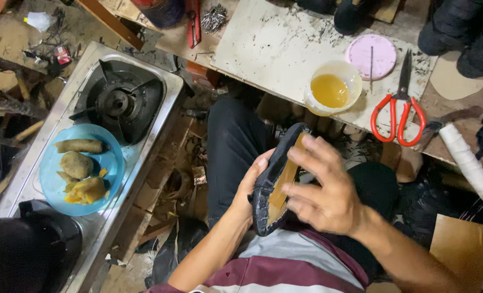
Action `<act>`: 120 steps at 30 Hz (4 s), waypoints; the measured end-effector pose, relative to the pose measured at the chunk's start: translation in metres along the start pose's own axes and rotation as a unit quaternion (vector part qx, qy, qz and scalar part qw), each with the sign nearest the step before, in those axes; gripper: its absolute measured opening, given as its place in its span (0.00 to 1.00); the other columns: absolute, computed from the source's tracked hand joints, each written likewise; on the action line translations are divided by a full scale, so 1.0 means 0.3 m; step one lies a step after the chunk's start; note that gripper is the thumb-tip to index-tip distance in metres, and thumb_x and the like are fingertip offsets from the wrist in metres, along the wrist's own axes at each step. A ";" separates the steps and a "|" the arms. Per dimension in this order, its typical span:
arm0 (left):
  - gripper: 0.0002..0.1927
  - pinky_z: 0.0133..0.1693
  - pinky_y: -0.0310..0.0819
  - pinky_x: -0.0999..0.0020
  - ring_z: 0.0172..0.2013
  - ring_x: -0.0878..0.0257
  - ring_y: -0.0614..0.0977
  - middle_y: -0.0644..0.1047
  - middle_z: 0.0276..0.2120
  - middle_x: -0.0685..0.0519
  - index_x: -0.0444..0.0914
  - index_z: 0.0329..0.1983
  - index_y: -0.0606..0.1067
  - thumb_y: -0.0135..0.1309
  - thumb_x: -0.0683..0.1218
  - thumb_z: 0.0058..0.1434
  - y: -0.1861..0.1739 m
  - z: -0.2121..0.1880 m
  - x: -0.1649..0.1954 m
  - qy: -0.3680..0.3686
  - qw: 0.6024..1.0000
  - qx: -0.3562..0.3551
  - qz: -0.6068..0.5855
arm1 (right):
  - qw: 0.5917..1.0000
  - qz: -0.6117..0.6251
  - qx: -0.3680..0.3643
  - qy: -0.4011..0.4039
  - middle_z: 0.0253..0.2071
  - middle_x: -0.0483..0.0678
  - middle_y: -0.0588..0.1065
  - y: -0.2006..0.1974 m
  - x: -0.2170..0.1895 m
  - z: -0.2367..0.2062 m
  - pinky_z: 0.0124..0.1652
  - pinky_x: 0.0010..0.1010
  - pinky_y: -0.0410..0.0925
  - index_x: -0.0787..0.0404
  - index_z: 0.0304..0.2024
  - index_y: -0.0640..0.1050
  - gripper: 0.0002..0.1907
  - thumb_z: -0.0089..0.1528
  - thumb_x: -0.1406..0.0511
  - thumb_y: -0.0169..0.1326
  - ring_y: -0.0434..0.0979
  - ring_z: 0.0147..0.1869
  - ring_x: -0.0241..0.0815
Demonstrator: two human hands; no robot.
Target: The person applies a yellow liquid to the sole of a black shoe using their fingers, then places the shoe on a shelf. The person repeats this process with another shoe.
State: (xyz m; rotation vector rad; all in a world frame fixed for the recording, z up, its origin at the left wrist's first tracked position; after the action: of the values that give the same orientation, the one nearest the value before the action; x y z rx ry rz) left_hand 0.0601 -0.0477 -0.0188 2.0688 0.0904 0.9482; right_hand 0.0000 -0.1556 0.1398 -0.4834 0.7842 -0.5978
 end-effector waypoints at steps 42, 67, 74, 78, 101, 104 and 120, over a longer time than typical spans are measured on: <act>0.30 0.48 0.76 0.60 0.45 0.56 0.79 0.77 0.50 0.46 0.36 0.69 0.65 0.40 0.59 0.72 -0.037 0.029 -0.073 -0.043 0.998 -0.031 -0.023 | 0.974 -0.172 0.033 0.146 0.68 0.63 0.71 -0.169 0.435 0.088 0.73 0.45 0.62 0.67 0.33 0.80 0.14 0.63 0.62 0.66 0.68 0.74 0.62; 0.23 0.50 0.76 0.63 0.48 0.60 0.80 0.78 0.49 0.50 0.40 0.63 0.71 0.42 0.58 0.74 -0.018 0.039 -0.058 -0.041 0.993 -0.017 -0.111 | 0.996 0.063 -0.070 -0.010 0.71 0.60 0.60 0.092 -0.095 -0.057 0.73 0.62 0.51 0.54 0.55 0.81 0.28 0.66 0.43 0.50 0.55 0.78 0.66; 0.20 0.48 0.76 0.65 0.45 0.61 0.80 0.78 0.46 0.51 0.41 0.58 0.73 0.45 0.58 0.73 -0.037 0.042 -0.091 -0.063 0.990 -0.007 -0.128 | 0.994 0.056 -0.093 -0.013 0.71 0.57 0.62 0.131 -0.095 -0.072 0.72 0.64 0.49 0.49 0.56 0.81 0.22 0.66 0.48 0.53 0.54 0.78 0.66; 0.18 0.47 0.75 0.65 0.44 0.63 0.79 0.78 0.45 0.52 0.41 0.56 0.73 0.47 0.57 0.76 -0.040 0.042 -0.109 -0.064 0.988 -0.015 -0.141 | 0.995 0.036 -0.075 -0.057 0.70 0.49 0.64 0.113 -0.114 -0.082 0.73 0.64 0.48 0.46 0.53 0.82 0.17 0.64 0.52 0.59 0.55 0.78 0.61; 0.32 0.59 0.70 0.64 0.57 0.60 0.76 0.73 0.59 0.47 0.34 0.69 0.63 0.46 0.55 0.68 0.000 0.017 0.003 0.014 0.997 0.011 0.071 | 0.998 -0.048 -0.038 0.021 0.64 0.58 0.69 0.034 -0.031 0.005 0.68 0.57 0.58 0.55 0.42 0.85 0.13 0.57 0.58 0.62 0.64 0.72 0.61; 0.33 0.60 0.69 0.62 0.58 0.58 0.75 0.72 0.60 0.45 0.34 0.71 0.62 0.47 0.56 0.67 -0.001 0.002 0.020 0.018 0.998 0.004 0.065 | 0.994 -0.083 -0.029 0.072 0.63 0.59 0.71 -0.028 0.040 0.027 0.68 0.51 0.60 0.59 0.41 0.85 0.13 0.55 0.61 0.63 0.66 0.72 0.61; 0.36 0.69 0.61 0.56 0.71 0.53 0.67 0.57 0.77 0.46 0.33 0.68 0.63 0.52 0.59 0.65 0.032 -0.049 0.163 0.135 0.989 -0.061 0.028 | 0.941 -0.248 -0.094 0.210 0.77 0.62 0.58 -0.085 0.526 0.102 0.69 0.65 0.47 0.62 0.50 0.84 0.34 0.56 0.43 0.63 0.50 0.80 0.70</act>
State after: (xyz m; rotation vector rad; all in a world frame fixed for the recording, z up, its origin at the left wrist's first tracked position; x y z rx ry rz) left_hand 0.0828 -0.0257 0.0224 1.8298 0.1123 1.2348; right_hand 0.1040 -0.2722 0.0943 -0.7540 1.1423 -1.1257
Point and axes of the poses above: each hand's wrist, its own z-axis towards the middle knuckle, its own y-axis out of the palm, x = y × z, the point moved 9 cm from there along z, towards the middle knuckle
